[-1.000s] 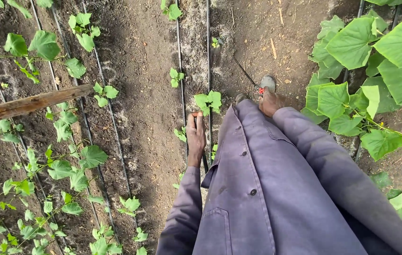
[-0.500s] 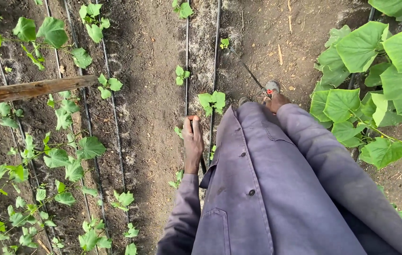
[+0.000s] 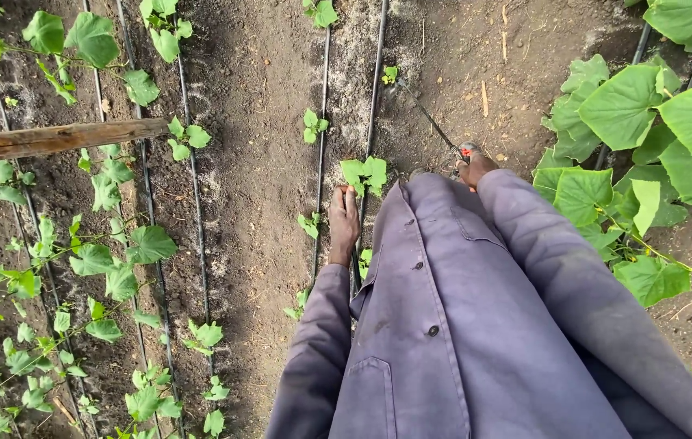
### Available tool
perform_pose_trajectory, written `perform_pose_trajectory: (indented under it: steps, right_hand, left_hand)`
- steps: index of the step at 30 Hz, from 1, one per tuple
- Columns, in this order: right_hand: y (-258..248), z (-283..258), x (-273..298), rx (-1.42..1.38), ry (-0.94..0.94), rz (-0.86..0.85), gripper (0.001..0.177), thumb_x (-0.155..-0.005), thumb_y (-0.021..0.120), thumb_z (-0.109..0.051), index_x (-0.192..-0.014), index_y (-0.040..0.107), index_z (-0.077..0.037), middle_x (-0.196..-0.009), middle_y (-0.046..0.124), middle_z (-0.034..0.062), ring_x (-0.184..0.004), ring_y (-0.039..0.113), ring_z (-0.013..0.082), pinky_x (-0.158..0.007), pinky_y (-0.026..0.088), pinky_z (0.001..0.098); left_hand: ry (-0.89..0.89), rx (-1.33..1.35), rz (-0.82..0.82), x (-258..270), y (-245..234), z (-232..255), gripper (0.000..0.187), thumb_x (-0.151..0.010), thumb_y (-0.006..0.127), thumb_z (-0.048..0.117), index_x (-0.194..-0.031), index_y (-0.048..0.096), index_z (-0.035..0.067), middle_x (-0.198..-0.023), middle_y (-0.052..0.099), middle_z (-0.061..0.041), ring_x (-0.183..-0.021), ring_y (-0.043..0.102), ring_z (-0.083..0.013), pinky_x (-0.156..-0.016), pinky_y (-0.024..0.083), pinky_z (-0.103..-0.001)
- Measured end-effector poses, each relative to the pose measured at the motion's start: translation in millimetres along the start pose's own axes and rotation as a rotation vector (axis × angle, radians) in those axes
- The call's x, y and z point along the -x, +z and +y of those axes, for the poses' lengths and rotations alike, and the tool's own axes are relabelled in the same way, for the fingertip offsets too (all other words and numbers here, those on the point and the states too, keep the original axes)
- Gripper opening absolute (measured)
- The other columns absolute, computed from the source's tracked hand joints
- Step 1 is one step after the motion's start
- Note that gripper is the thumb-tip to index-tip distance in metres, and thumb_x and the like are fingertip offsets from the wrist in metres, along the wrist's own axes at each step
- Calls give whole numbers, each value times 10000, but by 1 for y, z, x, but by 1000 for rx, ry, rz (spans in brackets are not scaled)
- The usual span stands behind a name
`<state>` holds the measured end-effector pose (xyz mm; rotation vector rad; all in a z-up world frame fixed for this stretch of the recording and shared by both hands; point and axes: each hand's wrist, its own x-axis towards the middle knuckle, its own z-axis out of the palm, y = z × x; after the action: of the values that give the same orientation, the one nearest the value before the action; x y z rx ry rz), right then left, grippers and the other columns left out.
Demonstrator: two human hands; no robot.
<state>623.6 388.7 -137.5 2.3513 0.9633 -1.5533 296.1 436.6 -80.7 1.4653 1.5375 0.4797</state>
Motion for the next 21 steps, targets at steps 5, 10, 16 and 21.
perform_pose_trajectory:
  steps: [5,10,16,21]
  right_hand:
    - [-22,-9,20,-56,26,-53,676,-988,499,-504,-1533,448,-106,-1188,734,181,-1165,676,324,-1050,493,472]
    - [-27,14,-4,-138,0,-74,645,-971,513,-467,-1500,481,-100,-924,777,155,-853,763,291,-973,537,475]
    - [-30,53,-50,-192,-9,-148,612,-986,489,-450,-1508,437,-135,-785,770,94,-641,755,235,-764,586,391]
    - [-77,49,-39,-62,80,-223,740,-1027,446,-544,-1618,335,-113,-1401,619,223,-1254,623,379,-1050,474,512]
  left_hand:
    - [-42,-24,-22,-6,5,-3,315,-1110,448,342,-961,575,95,-784,563,-172,-746,575,-344,-721,460,-475]
    - [-52,-57,-47,-22,16,15,301,-1103,458,354,-975,562,103,-791,551,-192,-755,577,-363,-712,459,-475]
    - [6,-78,-60,-33,32,53,276,-1112,454,307,-985,561,87,-835,574,-189,-798,610,-385,-733,484,-492]
    - [-39,-83,-12,-35,61,69,303,-1128,432,309,-964,593,112,-812,592,-98,-731,585,-243,-682,520,-426]
